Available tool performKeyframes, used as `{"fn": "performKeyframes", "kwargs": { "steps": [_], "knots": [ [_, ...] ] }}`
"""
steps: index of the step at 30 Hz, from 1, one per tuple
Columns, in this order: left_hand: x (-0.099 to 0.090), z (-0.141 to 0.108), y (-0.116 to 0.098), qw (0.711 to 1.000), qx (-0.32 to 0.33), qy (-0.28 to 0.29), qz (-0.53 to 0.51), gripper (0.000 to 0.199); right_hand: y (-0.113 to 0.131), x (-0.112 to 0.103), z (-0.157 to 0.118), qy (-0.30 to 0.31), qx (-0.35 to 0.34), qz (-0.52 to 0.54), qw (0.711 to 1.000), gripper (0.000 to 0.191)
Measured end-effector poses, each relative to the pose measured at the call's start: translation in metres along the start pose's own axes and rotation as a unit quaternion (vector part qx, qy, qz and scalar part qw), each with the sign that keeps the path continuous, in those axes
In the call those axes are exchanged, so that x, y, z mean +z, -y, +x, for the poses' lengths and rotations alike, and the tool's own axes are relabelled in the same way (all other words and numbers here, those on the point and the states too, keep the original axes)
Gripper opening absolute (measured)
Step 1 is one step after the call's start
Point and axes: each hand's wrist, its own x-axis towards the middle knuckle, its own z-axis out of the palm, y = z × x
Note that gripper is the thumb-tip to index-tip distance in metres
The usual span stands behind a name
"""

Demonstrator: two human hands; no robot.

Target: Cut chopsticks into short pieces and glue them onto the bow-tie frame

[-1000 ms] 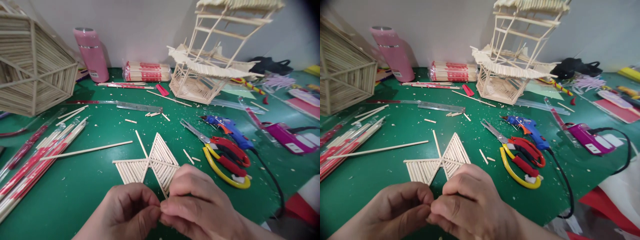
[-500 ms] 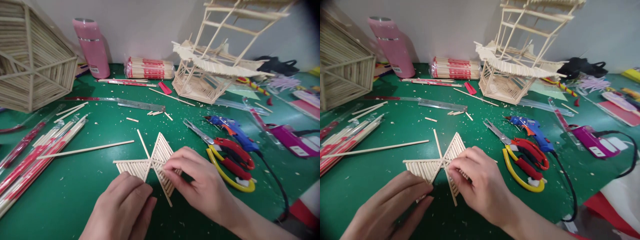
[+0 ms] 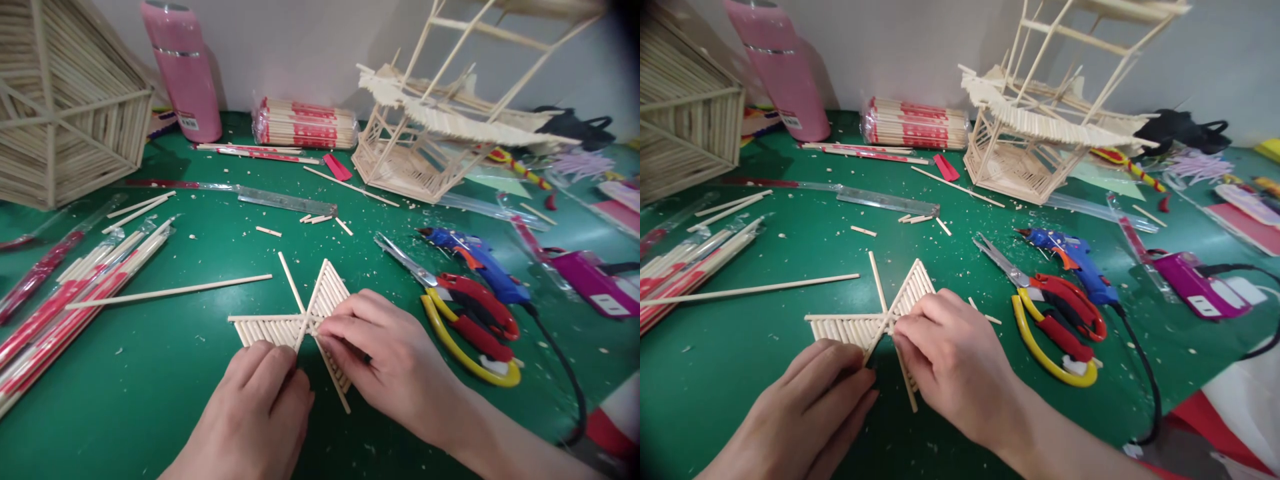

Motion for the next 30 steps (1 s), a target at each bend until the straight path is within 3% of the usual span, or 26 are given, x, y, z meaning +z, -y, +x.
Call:
{"fn": "performKeyframes", "kwargs": {
  "steps": [20,30],
  "knots": [
    [0.0019,-0.0009,0.0019,1.000,0.007,0.001,0.029,0.029,0.0024,0.0041,-0.0003,-0.023,-0.028,-0.007,0.999,0.020],
    [0.0043,-0.0014,0.0066,0.998,0.040,-0.016,0.037,0.023,0.0018,0.0048,-0.0021,-0.051,-0.035,-0.007,0.998,0.014]
  ]
}}
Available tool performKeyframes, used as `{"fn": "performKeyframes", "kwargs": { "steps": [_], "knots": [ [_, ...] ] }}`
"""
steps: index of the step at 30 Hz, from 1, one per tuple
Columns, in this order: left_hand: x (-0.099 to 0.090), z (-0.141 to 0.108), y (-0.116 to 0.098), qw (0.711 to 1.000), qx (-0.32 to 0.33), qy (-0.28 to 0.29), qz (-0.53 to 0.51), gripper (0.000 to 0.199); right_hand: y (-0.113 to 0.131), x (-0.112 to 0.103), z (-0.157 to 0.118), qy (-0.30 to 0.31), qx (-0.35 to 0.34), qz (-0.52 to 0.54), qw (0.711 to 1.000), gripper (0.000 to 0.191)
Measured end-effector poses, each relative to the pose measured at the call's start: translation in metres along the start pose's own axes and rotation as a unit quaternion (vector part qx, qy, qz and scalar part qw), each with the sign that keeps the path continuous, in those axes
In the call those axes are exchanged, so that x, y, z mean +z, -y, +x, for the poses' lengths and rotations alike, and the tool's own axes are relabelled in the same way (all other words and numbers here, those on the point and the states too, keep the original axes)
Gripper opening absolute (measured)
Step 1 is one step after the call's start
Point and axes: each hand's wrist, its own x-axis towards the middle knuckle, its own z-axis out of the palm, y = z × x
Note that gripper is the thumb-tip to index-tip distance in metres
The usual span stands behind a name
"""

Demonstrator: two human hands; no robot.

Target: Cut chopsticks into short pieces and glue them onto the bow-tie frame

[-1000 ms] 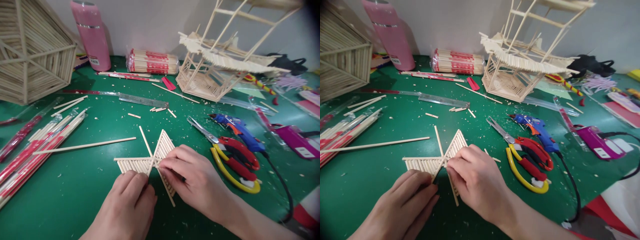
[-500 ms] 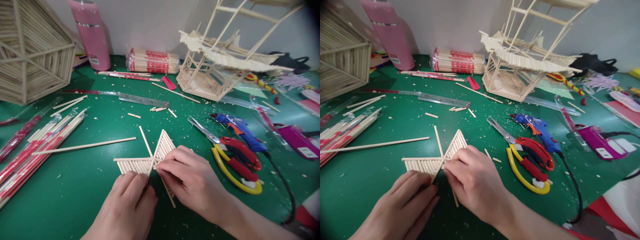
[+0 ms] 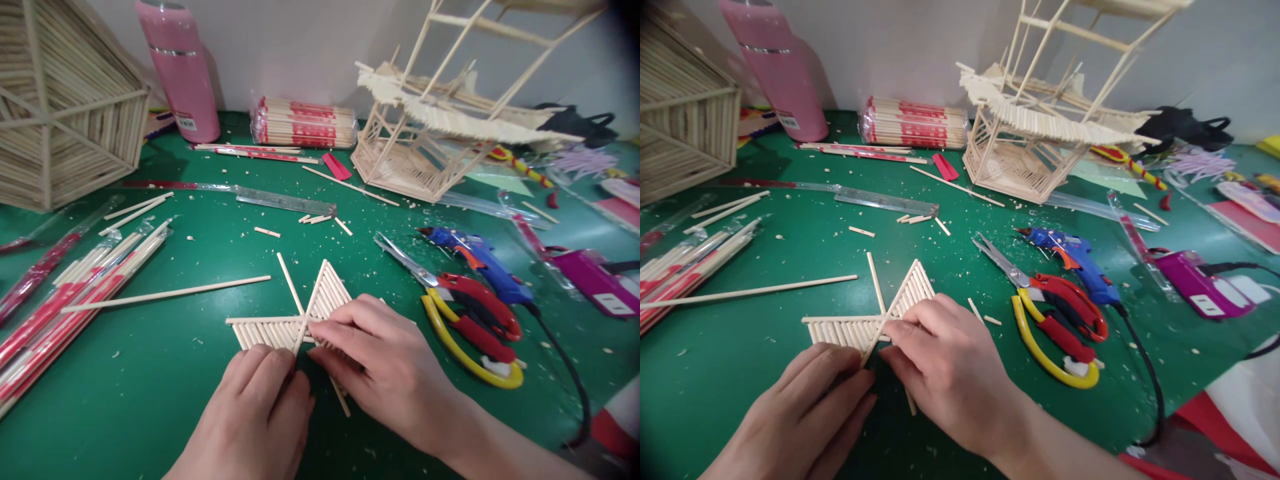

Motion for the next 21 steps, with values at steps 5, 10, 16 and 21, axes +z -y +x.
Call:
{"fn": "performKeyframes", "kwargs": {
  "steps": [5,10,16,21],
  "knots": [
    [0.001,-0.002,0.000,0.999,0.011,-0.021,0.023,0.019,-0.005,-0.007,-0.012,-0.121,0.084,0.085,0.985,0.020],
    [0.004,-0.002,0.002,0.993,0.047,-0.049,0.096,0.020,-0.009,-0.012,-0.023,-0.133,0.145,0.109,0.975,0.011],
    [0.006,0.000,0.004,0.975,0.075,-0.036,0.208,0.027,-0.006,-0.006,-0.019,-0.063,0.094,0.093,0.989,0.010],
    [0.005,-0.001,0.006,0.967,0.089,-0.035,0.237,0.029,-0.004,0.001,-0.016,-0.035,0.085,0.050,0.994,0.004]
  ]
}}
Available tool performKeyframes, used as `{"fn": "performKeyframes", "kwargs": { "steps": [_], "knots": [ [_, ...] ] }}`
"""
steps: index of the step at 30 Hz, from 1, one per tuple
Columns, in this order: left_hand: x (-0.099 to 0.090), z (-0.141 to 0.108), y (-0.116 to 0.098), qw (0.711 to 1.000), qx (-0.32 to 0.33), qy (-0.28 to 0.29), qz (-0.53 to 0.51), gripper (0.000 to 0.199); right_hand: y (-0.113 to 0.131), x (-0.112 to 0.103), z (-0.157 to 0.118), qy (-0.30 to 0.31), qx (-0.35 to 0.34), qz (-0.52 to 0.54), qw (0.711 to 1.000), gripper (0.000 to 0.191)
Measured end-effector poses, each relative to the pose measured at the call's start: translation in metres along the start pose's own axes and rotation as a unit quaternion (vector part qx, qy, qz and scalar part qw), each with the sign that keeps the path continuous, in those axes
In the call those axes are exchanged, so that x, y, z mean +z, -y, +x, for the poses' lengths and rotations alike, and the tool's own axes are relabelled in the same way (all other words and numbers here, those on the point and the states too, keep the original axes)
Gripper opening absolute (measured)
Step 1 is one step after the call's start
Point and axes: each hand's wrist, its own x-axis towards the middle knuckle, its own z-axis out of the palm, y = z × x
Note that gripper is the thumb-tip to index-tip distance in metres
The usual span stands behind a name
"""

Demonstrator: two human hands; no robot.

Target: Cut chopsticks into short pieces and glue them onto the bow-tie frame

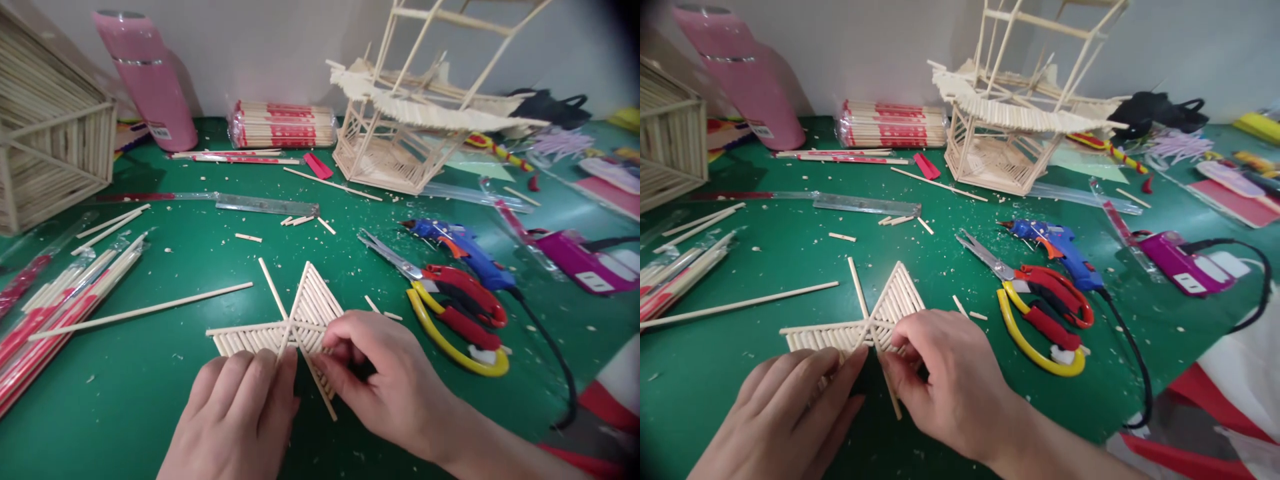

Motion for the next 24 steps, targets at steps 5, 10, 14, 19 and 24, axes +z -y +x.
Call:
{"fn": "performKeyframes", "kwargs": {
  "steps": [5,10,14,19,24],
  "knots": [
    [0.002,0.002,0.001,1.000,-0.002,0.002,0.024,0.027,0.005,0.002,0.003,0.017,0.007,-0.055,0.998,0.010],
    [0.004,0.002,0.002,1.000,-0.003,0.000,0.018,0.026,0.008,0.003,0.008,0.048,0.018,-0.087,0.995,0.010],
    [0.004,0.001,0.001,1.000,0.004,-0.001,0.013,0.027,0.009,0.004,0.012,0.056,0.038,-0.092,0.993,0.012],
    [0.005,-0.001,0.002,1.000,-0.017,-0.001,-0.004,0.028,0.011,0.005,0.016,0.051,0.048,-0.093,0.993,0.013],
    [0.007,-0.002,0.004,0.999,0.006,-0.033,-0.001,0.025,0.014,0.004,0.017,0.058,0.055,-0.101,0.992,0.012]
  ]
}}
